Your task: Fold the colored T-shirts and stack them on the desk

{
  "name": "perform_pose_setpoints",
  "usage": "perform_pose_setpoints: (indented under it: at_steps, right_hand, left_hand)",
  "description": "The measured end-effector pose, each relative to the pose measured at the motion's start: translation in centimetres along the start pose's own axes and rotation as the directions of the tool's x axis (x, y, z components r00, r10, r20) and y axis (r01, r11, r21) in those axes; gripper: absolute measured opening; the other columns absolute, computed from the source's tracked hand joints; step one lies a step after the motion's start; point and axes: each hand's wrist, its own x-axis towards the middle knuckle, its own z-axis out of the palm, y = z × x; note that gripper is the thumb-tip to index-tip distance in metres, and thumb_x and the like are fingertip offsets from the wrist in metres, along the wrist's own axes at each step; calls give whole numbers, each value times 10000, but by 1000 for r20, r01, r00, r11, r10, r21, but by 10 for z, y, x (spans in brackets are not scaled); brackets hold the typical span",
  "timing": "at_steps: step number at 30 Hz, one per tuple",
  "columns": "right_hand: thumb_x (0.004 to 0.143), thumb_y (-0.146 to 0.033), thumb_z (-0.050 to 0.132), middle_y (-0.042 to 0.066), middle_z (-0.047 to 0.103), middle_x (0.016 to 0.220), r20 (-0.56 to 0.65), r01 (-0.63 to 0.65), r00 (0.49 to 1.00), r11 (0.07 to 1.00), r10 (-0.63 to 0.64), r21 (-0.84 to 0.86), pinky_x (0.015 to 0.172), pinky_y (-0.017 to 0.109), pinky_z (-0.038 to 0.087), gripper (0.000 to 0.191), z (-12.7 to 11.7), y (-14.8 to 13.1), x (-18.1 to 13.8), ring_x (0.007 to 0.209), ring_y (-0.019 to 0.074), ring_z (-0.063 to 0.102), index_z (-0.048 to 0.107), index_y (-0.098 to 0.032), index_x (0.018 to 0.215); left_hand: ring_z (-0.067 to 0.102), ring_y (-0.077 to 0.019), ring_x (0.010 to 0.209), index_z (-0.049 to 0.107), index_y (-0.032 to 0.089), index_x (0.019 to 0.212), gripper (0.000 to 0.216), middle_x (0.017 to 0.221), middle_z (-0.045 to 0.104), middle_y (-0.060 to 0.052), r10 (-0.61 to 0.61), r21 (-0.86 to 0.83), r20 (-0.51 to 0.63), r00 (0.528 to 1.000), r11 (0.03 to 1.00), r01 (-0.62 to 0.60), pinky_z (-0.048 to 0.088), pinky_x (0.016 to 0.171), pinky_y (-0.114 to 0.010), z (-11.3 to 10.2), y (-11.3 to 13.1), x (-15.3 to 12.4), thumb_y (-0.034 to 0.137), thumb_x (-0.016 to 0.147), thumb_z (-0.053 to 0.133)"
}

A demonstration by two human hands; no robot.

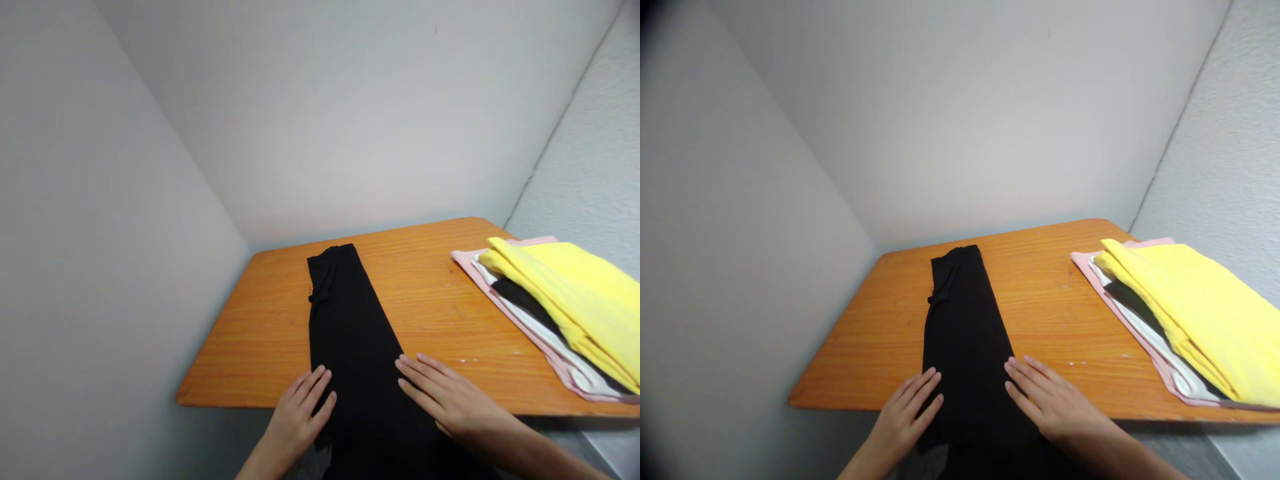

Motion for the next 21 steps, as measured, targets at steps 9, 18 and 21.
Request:
perform_pose_setpoints:
  at_steps: [9, 18, 21]
  right_hand:
    - [966, -334, 386, 70, 666, 892, 64, -169, 986, 864, 157, 474, 923, 397, 505, 260, -69, -21, 19, 938, 231, 633, 622, -271, 877]
    - [1006, -472, 297, 102, 656, 853, -42, -546, 810, 779, 585, 309, 773, 374, 500, 468, -98, 54, 142, 828, 237, 612, 641, -182, 878]
    - [989, -479, 353, 141, 654, 783, -29, -610, 774, 756, 633, 239, 738, 390, 495, 477, -77, 75, 156, 780, 258, 626, 663, -154, 827]
  left_hand:
    - [703, -211, 827, 731, 252, 981, 325, 895, 743, -55, -586, -724, 73, 807, 526, 447, 584, 762, -296, -44, 31, -2, 376, 969, 431]
    - [617, -237, 1002, 609, 144, 1156, 380, 1138, 637, -88, -787, -674, 331, 521, 189, 714, 533, 872, -402, -64, -81, 117, 442, 926, 555]
    - [599, -225, 1031, 564, 158, 1203, 356, 1208, 577, -91, -793, -598, 392, 466, 166, 784, 529, 876, -420, -47, -98, 127, 380, 925, 583]
